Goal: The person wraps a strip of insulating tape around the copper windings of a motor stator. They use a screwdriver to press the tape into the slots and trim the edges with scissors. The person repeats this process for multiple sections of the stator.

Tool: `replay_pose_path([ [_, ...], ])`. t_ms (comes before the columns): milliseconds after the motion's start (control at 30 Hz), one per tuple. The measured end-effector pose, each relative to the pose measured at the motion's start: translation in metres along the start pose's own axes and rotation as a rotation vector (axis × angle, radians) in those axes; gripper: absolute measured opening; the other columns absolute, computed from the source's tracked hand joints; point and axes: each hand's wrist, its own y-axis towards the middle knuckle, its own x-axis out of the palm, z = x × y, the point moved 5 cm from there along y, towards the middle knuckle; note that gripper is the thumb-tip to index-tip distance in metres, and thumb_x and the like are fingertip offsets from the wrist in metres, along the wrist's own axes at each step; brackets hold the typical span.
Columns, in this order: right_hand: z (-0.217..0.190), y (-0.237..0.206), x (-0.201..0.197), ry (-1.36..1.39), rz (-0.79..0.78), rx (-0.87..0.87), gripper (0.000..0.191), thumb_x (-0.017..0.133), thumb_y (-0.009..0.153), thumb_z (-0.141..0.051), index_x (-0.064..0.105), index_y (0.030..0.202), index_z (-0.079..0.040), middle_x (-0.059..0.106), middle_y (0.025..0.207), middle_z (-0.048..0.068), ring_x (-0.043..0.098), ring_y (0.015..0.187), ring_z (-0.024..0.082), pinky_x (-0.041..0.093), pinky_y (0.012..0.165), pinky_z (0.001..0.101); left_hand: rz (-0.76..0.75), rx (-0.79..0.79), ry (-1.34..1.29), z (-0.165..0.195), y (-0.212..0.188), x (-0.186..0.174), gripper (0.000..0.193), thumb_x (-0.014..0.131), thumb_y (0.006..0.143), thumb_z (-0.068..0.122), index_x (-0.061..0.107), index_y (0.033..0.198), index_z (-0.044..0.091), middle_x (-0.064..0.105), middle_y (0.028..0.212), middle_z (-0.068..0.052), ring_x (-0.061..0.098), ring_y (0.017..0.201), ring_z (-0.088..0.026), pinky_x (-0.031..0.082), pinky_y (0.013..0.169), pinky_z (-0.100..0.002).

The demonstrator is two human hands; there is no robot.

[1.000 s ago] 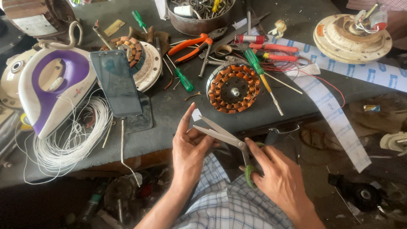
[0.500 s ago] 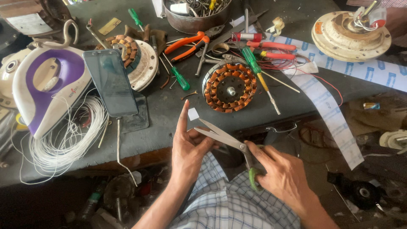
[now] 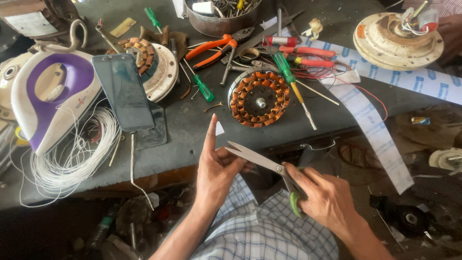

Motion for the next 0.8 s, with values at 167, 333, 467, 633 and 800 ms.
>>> replay_pose_path([
  [167, 0.011, -0.009, 0.003, -0.053, -0.013, -0.051, 0.073, 0.083, 0.058, -0.011, 0.067, 0.13, -0.014, 0.068, 0.075, 0.004, 0.064, 0.051, 0.018, 0.054, 0.048, 0.0328, 0.002, -0.016, 0.05, 0.0, -0.001, 0.001, 0.107, 0.065, 0.085, -0.009, -0.001, 0.164, 0.019, 0.077, 0.09, -0.016, 0.076, 0.079, -0.02, 0.066, 0.071, -0.034],
  [333, 0.023, -0.009, 0.002, 0.029, 0.02, -0.032, 0.051, 0.083, 0.082, -0.015, 0.067, 0.13, -0.01, 0.074, 0.076, 0.005, 0.065, 0.05, 0.01, 0.051, 0.041, 0.0263, -0.005, 0.009, 0.075, 0.004, 0.001, -0.002, 0.103, 0.065, 0.086, -0.009, 0.004, 0.165, 0.016, 0.074, 0.083, -0.014, 0.075, 0.074, -0.019, 0.066, 0.069, -0.033],
  [467, 0.038, 0.0, -0.024, 0.053, 0.123, 0.191, 0.063, 0.087, 0.073, -0.03, 0.066, 0.129, -0.011, 0.076, 0.087, 0.012, 0.072, 0.066, 0.018, 0.056, 0.052, 0.0319, 0.021, -0.045, 0.112, 0.001, 0.003, -0.008, 0.093, 0.066, 0.086, -0.007, 0.017, 0.162, 0.013, 0.074, 0.086, -0.012, 0.075, 0.075, -0.018, 0.063, 0.07, -0.032],
  [633, 0.062, 0.03, -0.056, -0.055, 0.12, 0.452, 0.085, 0.088, 0.073, -0.031, 0.057, 0.149, -0.011, 0.075, 0.103, 0.011, 0.073, 0.085, 0.031, 0.057, 0.069, 0.0449, -0.01, -0.016, -0.055, -0.004, 0.005, -0.003, 0.073, 0.063, 0.09, -0.006, 0.037, 0.158, 0.006, 0.073, 0.091, -0.013, 0.075, 0.082, -0.018, 0.065, 0.075, -0.031],
  [800, 0.063, 0.081, -0.072, -0.265, 0.128, 0.327, 0.057, 0.081, 0.079, -0.014, 0.066, 0.134, -0.016, 0.073, 0.109, 0.01, 0.07, 0.094, 0.036, 0.056, 0.078, 0.0467, -0.015, 0.015, -0.07, 0.004, 0.01, 0.004, 0.069, 0.061, 0.091, -0.004, 0.039, 0.157, 0.006, 0.076, 0.096, -0.013, 0.075, 0.084, -0.018, 0.064, 0.076, -0.031],
])
